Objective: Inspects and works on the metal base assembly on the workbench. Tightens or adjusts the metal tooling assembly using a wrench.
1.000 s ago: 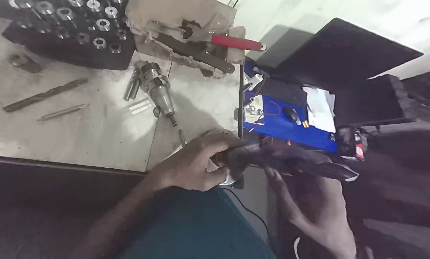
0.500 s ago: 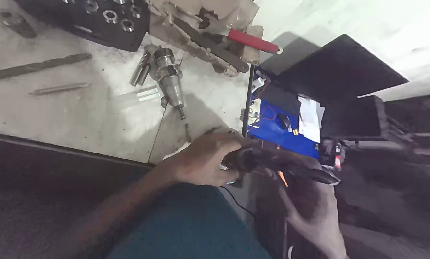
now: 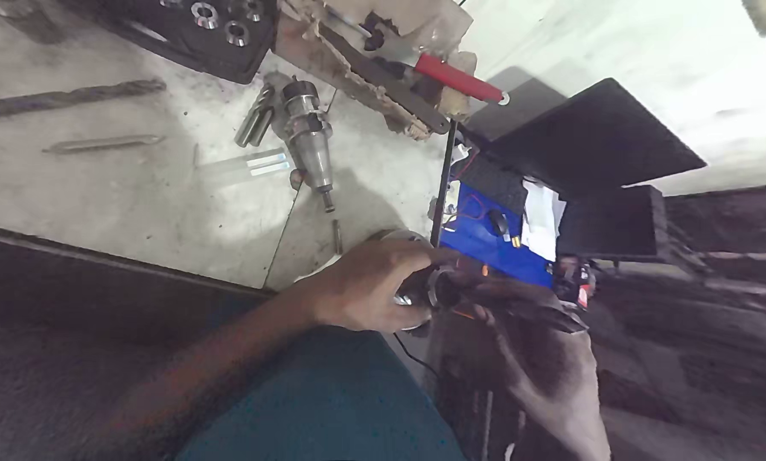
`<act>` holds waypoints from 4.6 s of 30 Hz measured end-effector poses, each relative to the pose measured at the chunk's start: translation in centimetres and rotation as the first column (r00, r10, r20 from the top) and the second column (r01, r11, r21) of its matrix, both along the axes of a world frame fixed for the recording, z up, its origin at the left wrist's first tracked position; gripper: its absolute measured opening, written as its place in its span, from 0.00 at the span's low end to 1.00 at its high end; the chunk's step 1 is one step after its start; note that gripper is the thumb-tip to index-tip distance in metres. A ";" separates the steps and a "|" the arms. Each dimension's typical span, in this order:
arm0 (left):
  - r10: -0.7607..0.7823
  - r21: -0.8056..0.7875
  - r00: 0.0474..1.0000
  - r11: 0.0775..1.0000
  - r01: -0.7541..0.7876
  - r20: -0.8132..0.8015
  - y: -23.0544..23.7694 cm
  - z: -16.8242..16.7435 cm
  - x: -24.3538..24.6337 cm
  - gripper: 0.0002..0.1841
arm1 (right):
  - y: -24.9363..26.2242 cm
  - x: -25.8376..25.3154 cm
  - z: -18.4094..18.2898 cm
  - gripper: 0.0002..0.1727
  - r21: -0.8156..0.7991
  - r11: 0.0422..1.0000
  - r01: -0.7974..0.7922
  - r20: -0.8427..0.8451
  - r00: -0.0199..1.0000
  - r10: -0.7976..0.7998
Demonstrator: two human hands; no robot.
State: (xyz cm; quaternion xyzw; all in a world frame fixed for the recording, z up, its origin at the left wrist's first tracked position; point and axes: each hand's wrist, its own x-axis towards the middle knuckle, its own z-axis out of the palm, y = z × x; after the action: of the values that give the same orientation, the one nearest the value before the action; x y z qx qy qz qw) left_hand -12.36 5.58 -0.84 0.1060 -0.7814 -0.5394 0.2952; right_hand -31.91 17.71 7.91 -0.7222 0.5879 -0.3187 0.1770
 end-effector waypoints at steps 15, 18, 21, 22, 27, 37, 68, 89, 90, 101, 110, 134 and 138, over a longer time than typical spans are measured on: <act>-0.032 -0.033 0.999 0.999 0.032 -0.004 -0.2 -0.2 0.0 0.30 | -0.1 -0.1 0.0 0.13 0.026 1.000 -0.008 -0.010 1.000 0.009; -0.037 -0.038 0.999 0.999 0.037 0.001 -0.3 -0.2 0.0 0.29 | -0.1 -0.2 -0.1 0.13 0.021 1.000 -0.006 -0.002 1.000 0.006; -0.041 -0.065 0.999 0.997 0.042 0.015 -0.5 -0.1 -0.1 0.30 | -0.1 -0.2 -0.2 0.13 0.017 1.000 -0.001 -0.008 1.000 0.001; -0.043 -0.072 0.999 0.996 0.044 0.020 -0.5 -0.1 0.0 0.30 | -0.1 -0.2 -0.2 0.13 0.018 1.000 0.000 -0.009 1.000 0.000; -0.065 -0.073 0.997 0.995 0.068 0.041 -0.7 0.0 0.2 0.30 | -0.2 -0.1 -0.2 0.13 0.016 1.000 0.000 0.001 1.000 0.000; -0.081 -0.056 0.994 0.995 0.085 0.079 -1.1 0.3 0.2 0.29 | -0.1 0.1 -0.5 0.15 -0.020 1.000 -0.006 0.010 1.000 0.006; -0.070 -0.084 0.998 0.994 0.070 0.007 -0.7 -1.0 -0.1 0.29 | 0.2 2.3 -0.2 0.18 -0.013 0.994 0.111 0.131 0.985 -0.108; -0.087 -0.099 0.996 0.991 0.089 0.025 -1.0 -0.6 -0.2 0.28 | -0.1 1.1 -0.3 0.19 0.010 0.999 0.036 0.189 0.981 -0.037; -0.086 -0.098 0.996 0.991 0.088 0.028 -1.0 -0.6 -0.1 0.28 | -0.1 1.1 -0.4 0.19 0.007 0.999 0.035 0.193 0.981 -0.035; -0.266 -0.080 0.949 0.956 0.283 0.170 -3.9 1.2 -0.1 0.28 | 0.0 1.0 0.6 0.19 0.065 0.994 0.083 0.096 0.991 -0.089; 0.070 -0.089 0.993 0.994 -0.061 0.092 0.9 0.2 -0.2 0.40 | 0.3 1.1 -0.1 0.16 0.008 0.995 0.096 0.074 0.993 -0.096; 0.064 -0.160 0.943 0.987 -0.012 0.327 0.5 2.8 -2.4 0.31 | 0.4 0.9 0.3 0.15 0.019 0.997 0.081 0.019 0.997 -0.081; 0.229 -0.204 0.903 0.965 -0.162 0.364 1.9 2.8 -3.6 0.28 | 0.4 0.8 -0.4 0.12 -0.017 0.995 0.094 0.021 0.995 -0.093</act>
State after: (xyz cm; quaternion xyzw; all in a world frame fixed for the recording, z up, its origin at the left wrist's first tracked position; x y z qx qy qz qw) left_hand -15.99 7.52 1.96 0.2624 -0.8522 -0.4075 0.1971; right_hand -31.09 18.14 7.54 -0.6922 0.6162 -0.3393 0.1613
